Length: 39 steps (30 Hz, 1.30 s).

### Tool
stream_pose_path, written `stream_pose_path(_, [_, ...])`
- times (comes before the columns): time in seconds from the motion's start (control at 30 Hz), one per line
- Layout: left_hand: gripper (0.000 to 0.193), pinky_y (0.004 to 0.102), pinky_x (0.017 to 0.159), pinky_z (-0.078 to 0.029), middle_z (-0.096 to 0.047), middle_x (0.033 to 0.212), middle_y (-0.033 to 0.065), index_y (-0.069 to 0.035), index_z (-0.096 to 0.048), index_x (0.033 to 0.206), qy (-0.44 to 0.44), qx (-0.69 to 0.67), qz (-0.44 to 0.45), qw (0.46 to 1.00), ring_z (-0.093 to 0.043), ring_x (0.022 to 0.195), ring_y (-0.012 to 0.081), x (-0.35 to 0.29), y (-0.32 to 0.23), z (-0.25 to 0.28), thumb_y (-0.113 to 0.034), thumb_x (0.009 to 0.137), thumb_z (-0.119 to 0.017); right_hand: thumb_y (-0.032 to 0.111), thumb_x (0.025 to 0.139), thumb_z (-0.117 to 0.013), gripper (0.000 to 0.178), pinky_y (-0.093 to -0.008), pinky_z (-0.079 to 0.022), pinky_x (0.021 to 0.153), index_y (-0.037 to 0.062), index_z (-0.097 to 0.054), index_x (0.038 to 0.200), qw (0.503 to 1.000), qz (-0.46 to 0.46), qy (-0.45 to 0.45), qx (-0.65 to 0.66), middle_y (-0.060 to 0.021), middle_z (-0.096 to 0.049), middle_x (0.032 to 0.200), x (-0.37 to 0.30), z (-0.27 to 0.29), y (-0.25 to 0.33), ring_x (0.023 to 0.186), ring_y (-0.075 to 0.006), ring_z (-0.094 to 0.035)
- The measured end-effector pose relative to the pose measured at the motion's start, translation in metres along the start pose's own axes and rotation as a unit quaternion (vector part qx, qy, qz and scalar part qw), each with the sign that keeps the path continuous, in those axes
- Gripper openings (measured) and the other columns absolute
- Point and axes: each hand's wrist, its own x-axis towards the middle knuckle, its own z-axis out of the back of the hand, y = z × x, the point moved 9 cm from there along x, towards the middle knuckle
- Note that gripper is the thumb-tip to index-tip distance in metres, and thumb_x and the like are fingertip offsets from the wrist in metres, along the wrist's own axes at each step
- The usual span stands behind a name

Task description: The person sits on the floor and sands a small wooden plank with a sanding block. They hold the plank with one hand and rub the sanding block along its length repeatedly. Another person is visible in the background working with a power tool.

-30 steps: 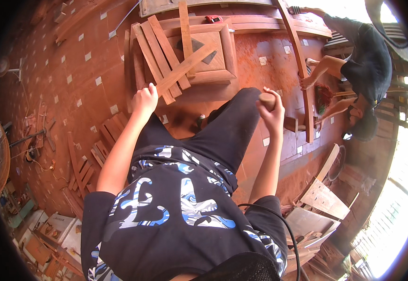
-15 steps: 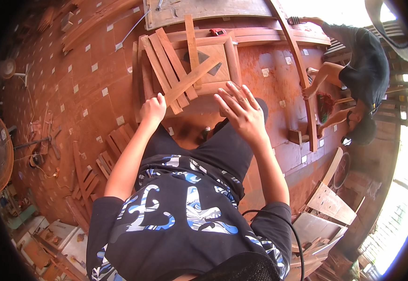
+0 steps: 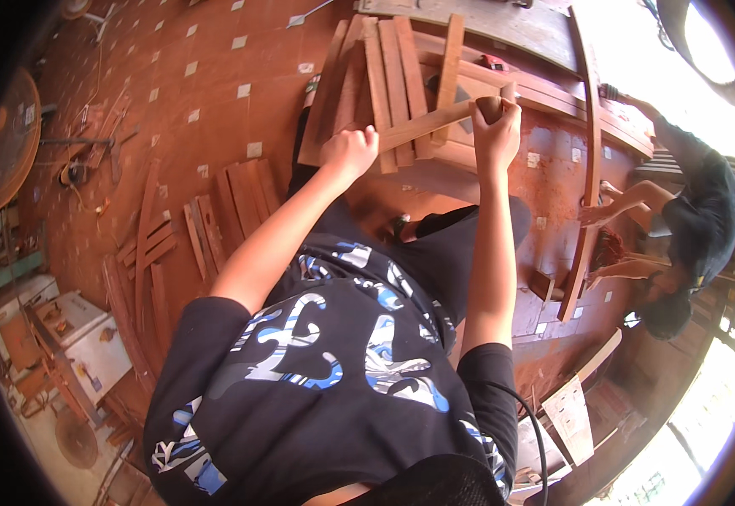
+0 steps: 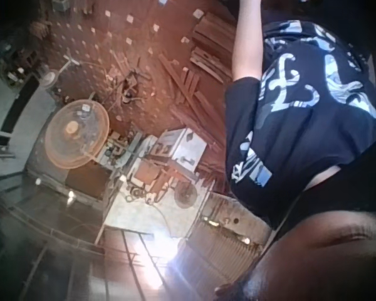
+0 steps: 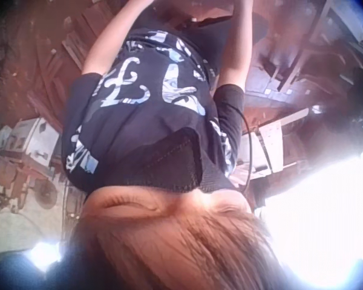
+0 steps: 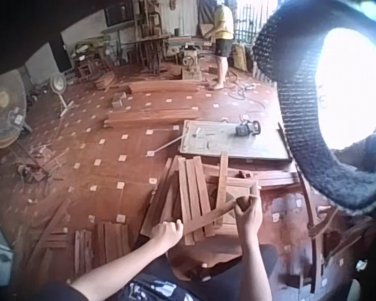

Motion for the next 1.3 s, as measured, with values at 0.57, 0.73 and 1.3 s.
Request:
stream_pose_path(0.57, [0.053, 0.0461, 0.065, -0.056, -0.07, 0.07, 0.0198, -0.002, -0.074, 0.074, -0.031, -0.108, -0.022, 0.993, -0.071, 0.069, 0.0374, -0.013, 0.011, 0.021, -0.042, 0.1, -0.051, 0.04, 0.082, -0.08, 0.049, -0.0464, -0.057, 0.073, 0.0052, -0.053, 0.102, 0.99, 0.051, 0.103, -0.079, -0.0148, -0.062, 0.1, 0.0, -0.035, 0.024, 0.091, -0.0363, -0.067])
stream_pose_path(0.73, [0.042, 0.0311, 0.047, -0.04, -0.061, 0.064, 0.0001, -0.002, -0.069, 0.081, -0.041, -0.354, 0.076, 0.931, -0.055, 0.055, 0.0082, -0.052, 0.057, 0.004, -0.041, 0.098, -0.065, 0.037, 0.082, -0.08, 0.049, -0.0448, -0.057, 0.074, 0.0031, -0.053, 0.104, 0.987, 0.087, 0.08, -0.112, -0.0165, -0.06, 0.104, -0.004, -0.036, 0.038, 0.097, -0.0356, -0.066])
stream_pose_path(1.3, [0.041, 0.0234, 0.038, -0.035, -0.059, 0.064, 0.0045, -0.01, -0.061, 0.095, 0.273, -0.639, 0.246, 0.675, -0.051, 0.045, 0.0103, -0.084, 0.027, -0.073, -0.051, 0.096, -0.064, 0.033, 0.083, -0.077, 0.049, -0.0445, -0.06, 0.074, 0.0006, -0.05, 0.108, 0.986, 0.027, 0.084, -0.145, -0.0187, -0.056, 0.104, -0.007, -0.038, 0.043, 0.098, -0.0363, -0.065])
